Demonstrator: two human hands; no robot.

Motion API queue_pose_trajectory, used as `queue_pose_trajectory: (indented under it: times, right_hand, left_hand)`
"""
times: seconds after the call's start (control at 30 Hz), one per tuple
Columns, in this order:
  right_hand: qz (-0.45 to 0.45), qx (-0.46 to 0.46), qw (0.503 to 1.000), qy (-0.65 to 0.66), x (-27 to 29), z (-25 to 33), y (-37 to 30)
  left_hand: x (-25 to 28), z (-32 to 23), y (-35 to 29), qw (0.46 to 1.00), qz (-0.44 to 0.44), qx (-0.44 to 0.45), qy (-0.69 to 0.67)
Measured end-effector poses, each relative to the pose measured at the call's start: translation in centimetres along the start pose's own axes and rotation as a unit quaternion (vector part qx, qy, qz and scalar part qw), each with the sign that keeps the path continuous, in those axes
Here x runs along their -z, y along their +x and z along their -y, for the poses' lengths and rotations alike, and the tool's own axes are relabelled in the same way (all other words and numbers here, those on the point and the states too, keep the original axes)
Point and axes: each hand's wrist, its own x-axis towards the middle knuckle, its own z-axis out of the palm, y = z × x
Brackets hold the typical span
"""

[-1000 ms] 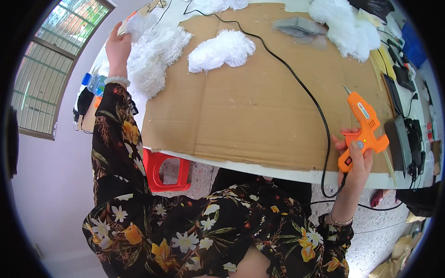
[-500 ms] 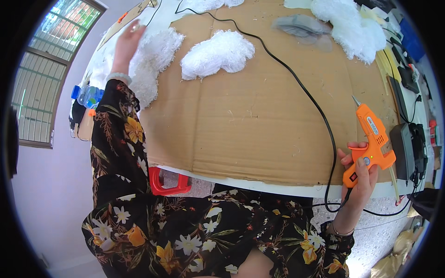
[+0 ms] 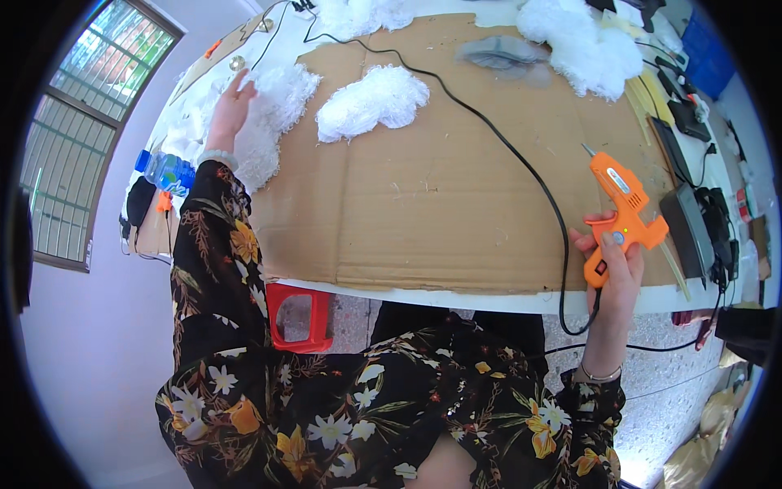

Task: Apply hot glue to toy parts and attach white stuffing or fur materials.

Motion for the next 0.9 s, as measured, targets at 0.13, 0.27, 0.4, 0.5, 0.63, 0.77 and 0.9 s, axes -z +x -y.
queue_pose_trajectory:
  times: [0.13, 0.27, 0.4, 0.5, 0.63, 0.77, 0.9]
  right_hand:
    - [0.007, 0.0, 1.0, 0.008, 0.3, 0.3, 0.0]
    - [0.004, -0.018, 0.999, -0.043, 0.0, 0.3, 0.9]
    - [0.0, 0.016, 0.991, -0.13, 1.1, -0.3, 2.0]
    - [0.021, 0.106, 0.967, -0.229, 1.8, 0.5, 3.1]
    - [-0.001, 0.397, 0.707, -0.586, 2.4, 0.8, 5.2]
    - [0.031, 0.302, 0.665, -0.682, 2.2, 1.1, 6.1]
    - [0.047, 0.232, 0.626, -0.743, 2.6, 0.5, 7.5]
  left_hand:
    - [1.7, -0.5, -0.2, 0.97, -0.232, -0.074, -0.001]
    - [1.4, -6.5, -4.8, 0.933, -0.319, -0.143, -0.08]
    - [-4.8, -15.1, -11.1, 0.911, -0.225, -0.145, -0.314]
    - [-7.8, -18.7, -14.5, 0.884, -0.173, -0.157, -0.406]
    - [-12.5, -21.6, -17.5, 0.815, -0.054, -0.18, -0.548]
    - [-15.2, -22.7, -18.6, 0.776, 0.011, -0.174, -0.606]
    - [-16.1, -20.8, -18.8, 0.79, 0.083, -0.121, -0.596]
